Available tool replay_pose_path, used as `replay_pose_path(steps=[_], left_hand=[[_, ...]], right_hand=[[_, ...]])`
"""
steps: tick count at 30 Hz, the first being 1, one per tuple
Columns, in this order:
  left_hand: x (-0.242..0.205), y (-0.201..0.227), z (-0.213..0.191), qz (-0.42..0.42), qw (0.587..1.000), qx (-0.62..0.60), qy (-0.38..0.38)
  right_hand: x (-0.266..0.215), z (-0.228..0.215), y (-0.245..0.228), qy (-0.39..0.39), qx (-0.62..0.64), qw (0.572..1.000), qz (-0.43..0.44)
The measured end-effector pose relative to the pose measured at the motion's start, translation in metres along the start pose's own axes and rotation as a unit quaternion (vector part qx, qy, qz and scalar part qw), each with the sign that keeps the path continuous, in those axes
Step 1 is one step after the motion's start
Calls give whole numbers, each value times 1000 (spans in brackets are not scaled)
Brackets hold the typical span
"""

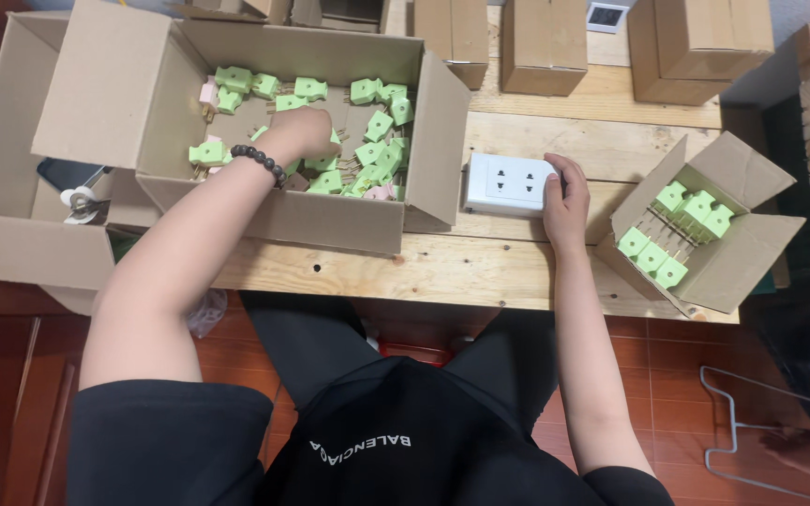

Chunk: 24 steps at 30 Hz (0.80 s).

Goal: The person picks up small green and pink electrical components from a large cardboard box, inserts them into a white multi-socket adapter, and then places the adapter into a smaller cardboard box. The process is repeated multiple times throughout the video.

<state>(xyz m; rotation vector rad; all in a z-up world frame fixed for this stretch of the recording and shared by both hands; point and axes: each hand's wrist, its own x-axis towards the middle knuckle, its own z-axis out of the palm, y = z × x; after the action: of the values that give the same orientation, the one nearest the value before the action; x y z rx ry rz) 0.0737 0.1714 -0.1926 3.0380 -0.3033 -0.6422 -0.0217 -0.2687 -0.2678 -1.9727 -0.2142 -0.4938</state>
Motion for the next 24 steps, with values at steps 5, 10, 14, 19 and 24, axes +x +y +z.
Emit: replay_pose_path(steps=[5,10,14,19,24], left_hand=[[49,-5,28,-8,994,81,68],[38,19,27,5,983,131,132],[-55,65,-43,11,983,-11,184],[-167,104,-85,145,900,-261,317],[-196,133,-50,383,766,-382,348]], right_hand=[[-1,3,0,9,-8,1000,-11],[-2,7,5,20,-34,999,-18],[-5,8,-2,47,-107,991,-66],[0,10,-16,81,-204,959,-182],[-1,22,-71,63,-48,945,-317]])
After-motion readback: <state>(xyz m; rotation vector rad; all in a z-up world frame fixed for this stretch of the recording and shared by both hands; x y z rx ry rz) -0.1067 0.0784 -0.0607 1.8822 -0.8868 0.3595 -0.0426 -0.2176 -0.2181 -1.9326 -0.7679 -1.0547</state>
